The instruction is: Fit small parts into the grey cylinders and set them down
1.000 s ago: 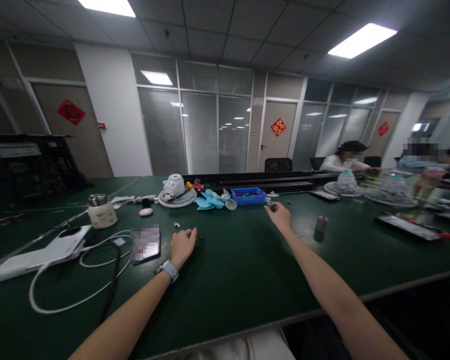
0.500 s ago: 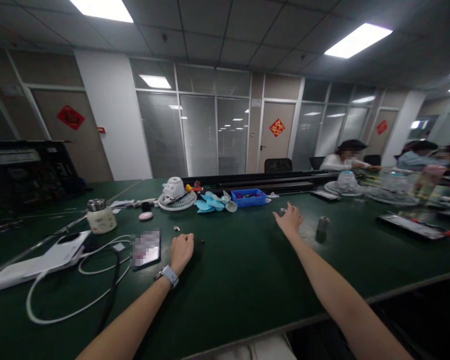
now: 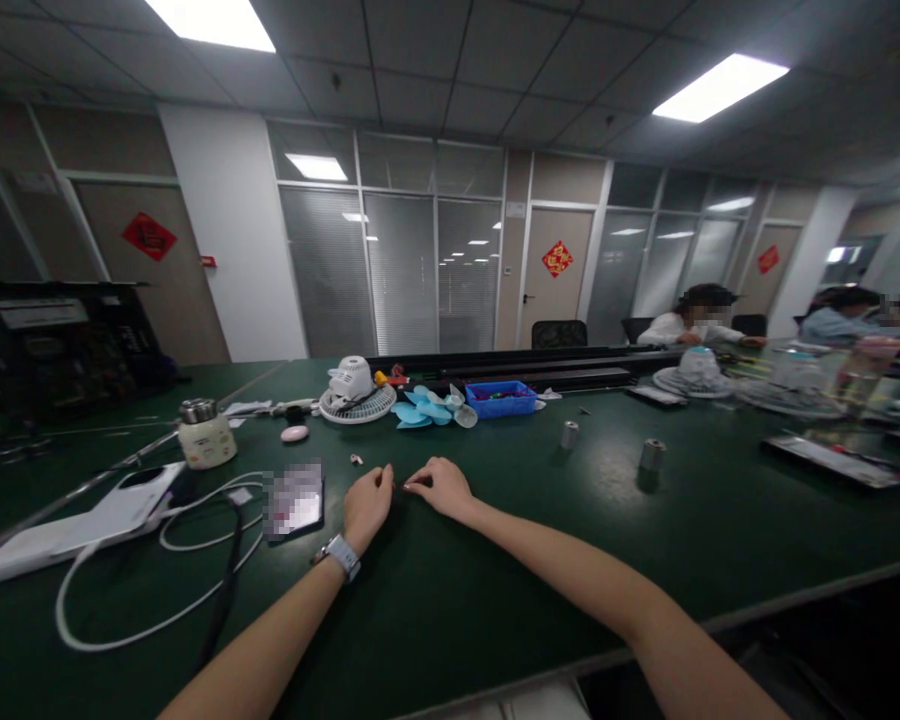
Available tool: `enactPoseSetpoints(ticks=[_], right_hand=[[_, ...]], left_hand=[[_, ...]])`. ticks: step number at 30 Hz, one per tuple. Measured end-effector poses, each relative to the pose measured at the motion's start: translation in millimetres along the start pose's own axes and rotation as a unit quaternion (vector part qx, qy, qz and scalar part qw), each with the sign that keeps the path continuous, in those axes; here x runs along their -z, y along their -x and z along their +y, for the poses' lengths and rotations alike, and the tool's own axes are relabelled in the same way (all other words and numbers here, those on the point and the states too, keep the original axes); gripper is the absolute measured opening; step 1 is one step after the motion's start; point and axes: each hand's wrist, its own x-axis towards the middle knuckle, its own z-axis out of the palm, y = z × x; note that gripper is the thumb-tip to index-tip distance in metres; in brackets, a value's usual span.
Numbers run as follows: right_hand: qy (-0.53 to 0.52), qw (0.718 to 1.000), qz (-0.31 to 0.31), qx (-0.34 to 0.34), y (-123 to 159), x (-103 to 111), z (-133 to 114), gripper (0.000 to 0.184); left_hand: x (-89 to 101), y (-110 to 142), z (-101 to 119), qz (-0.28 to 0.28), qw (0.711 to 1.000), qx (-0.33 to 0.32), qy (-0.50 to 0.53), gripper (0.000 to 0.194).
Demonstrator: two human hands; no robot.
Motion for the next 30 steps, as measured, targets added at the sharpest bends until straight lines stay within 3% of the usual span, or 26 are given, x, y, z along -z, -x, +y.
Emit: enactPoseSetpoints(ticks=[4,8,11,16,21,30], right_hand=[[0.008,0.996,0.081,0.02,14.7,62.7,56.5,0.02],[0.095,0.955,0.259,-0.11,40.0,140.5,147.0,0.023],[0.135,0.923,0.288,-0.216,57.8,169.8,199.1,0.024],[0.147,0.919,0.235,-0.281,64.3,168.2,227.5,0.023],[0.168,0.905,0.228,-0.317,56.5,162.2,231.2,0.025],[0.189,0.903,0.212,-0.322,51.4,161.4,230.6,0.026]], left_hand=[[-0.5,0.3,-0.6,-0.009,1.0,0.002,0.006,0.043],[0.3,0.8,0.8,-0.011,1.0,0.004,0.001,0.043],[1.2,0.9,2.8,-0.011,1.0,0.007,-0.01,0.043],[1.9,0.9,3.9,-0.02,1.0,0.007,-0.016,0.042],[0.9,0.8,2.0,-0.02,1.0,0.004,-0.015,0.044],[1.2,0.8,1.6,-0.018,1.0,-0.004,-0.025,0.044]])
